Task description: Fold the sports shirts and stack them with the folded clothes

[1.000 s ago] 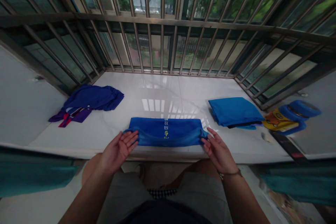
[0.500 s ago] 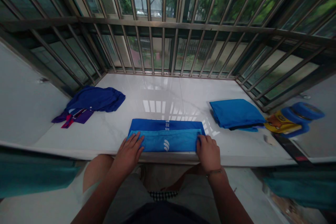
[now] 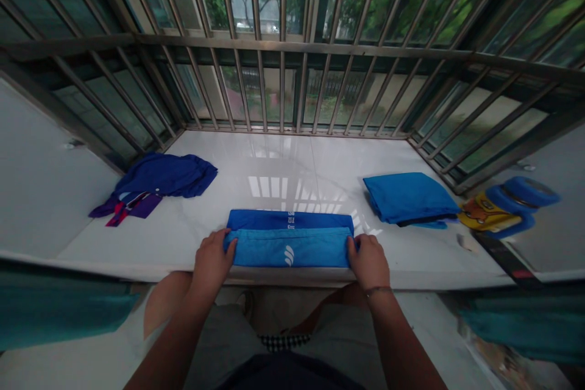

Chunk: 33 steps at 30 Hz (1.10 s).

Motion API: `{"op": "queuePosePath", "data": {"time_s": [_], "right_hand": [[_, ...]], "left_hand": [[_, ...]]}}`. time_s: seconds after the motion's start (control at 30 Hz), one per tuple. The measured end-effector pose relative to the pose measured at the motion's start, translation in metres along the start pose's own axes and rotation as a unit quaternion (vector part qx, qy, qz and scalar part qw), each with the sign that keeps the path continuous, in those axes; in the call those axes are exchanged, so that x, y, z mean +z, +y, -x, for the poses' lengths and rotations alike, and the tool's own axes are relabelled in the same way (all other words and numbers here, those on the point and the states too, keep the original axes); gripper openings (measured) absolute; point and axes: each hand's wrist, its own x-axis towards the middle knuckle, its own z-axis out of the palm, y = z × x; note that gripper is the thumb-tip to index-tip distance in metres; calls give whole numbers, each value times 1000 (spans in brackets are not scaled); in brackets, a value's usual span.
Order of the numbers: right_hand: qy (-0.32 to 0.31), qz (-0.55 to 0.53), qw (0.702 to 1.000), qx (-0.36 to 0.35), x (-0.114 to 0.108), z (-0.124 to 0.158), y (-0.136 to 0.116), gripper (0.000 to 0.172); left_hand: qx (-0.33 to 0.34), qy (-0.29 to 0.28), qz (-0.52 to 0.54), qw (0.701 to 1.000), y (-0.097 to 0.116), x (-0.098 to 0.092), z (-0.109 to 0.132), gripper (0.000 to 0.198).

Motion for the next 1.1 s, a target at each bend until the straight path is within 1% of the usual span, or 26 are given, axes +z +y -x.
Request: {"op": "queuePosePath", "data": {"time_s": [0.13, 0.2, 0.27, 0.33, 0.4, 0.43, 0.47, 0.5, 0.57, 0.6, 0.63, 0.67, 0.73, 0.77, 0.8, 0.87, 0.93, 1.03, 1.1], "right_hand": [[12, -17, 1000, 4, -1, 11, 17, 28], [18, -19, 1000, 9, -4, 17, 19, 27], [22, -13, 1000, 12, -7, 21, 18, 27], [2, 14, 1000, 23, -10, 23, 16, 27], [-31, 54, 997, 44, -11, 26, 14, 27], [-34, 71, 995, 53, -11, 28, 12, 26], [-21, 82, 995, 59, -10, 29, 10, 26], [7, 86, 995, 59, -10, 31, 7, 29], [77, 69, 994, 25, -6, 37, -2, 36], [100, 54, 993, -11, -3, 41, -9, 40], [108, 39, 992, -59, 1, 44, -15, 43], [98, 26, 988, -113, 6, 48, -22, 46], [45, 16, 977, -208, 18, 54, -34, 53], [15, 16, 971, -237, 24, 56, -38, 57], [-8, 18, 968, -251, 30, 56, -40, 61], [-29, 22, 969, -243, 38, 51, -38, 66], [-27, 29, 976, -212, 42, 38, -32, 67], [-23, 42, 986, -162, 39, 10, -21, 65], [-31, 48, 989, -135, 34, -7, -17, 64]], "left_hand": [[-34, 12, 114, 993, -3, -7, -2, 35], [-63, 31, 159, 985, -3, -9, -3, 35], [-79, 47, 183, 979, -3, -9, -3, 37], [-66, 39, 169, 983, -3, -7, -5, 37], [-32, 22, 116, 992, -4, -6, -6, 37], [-15, 20, 85, 996, -4, -6, -7, 37], [-2, 26, 60, 998, -3, -6, -7, 38], [11, 38, 45, 998, -3, -8, -7, 38], [48, 57, 48, 996, 1, -10, -7, 39], [77, 53, 59, 994, 3, -10, -6, 39], [113, 35, 71, 990, 6, -8, -5, 39], [152, 5, 81, 985, 8, -6, -3, 39], [214, -72, 88, 970, 12, 2, 1, 39], [229, -102, 86, 964, 12, 7, 3, 41], [234, -120, 81, 961, 12, 12, 5, 46], [224, -125, 70, 964, 9, 20, 7, 56], [206, -109, 62, 970, 5, 23, 7, 61], [192, -101, 53, 975, 5, 25, 4, 61], [186, -101, 51, 976, 13, 29, 3, 61]]}}
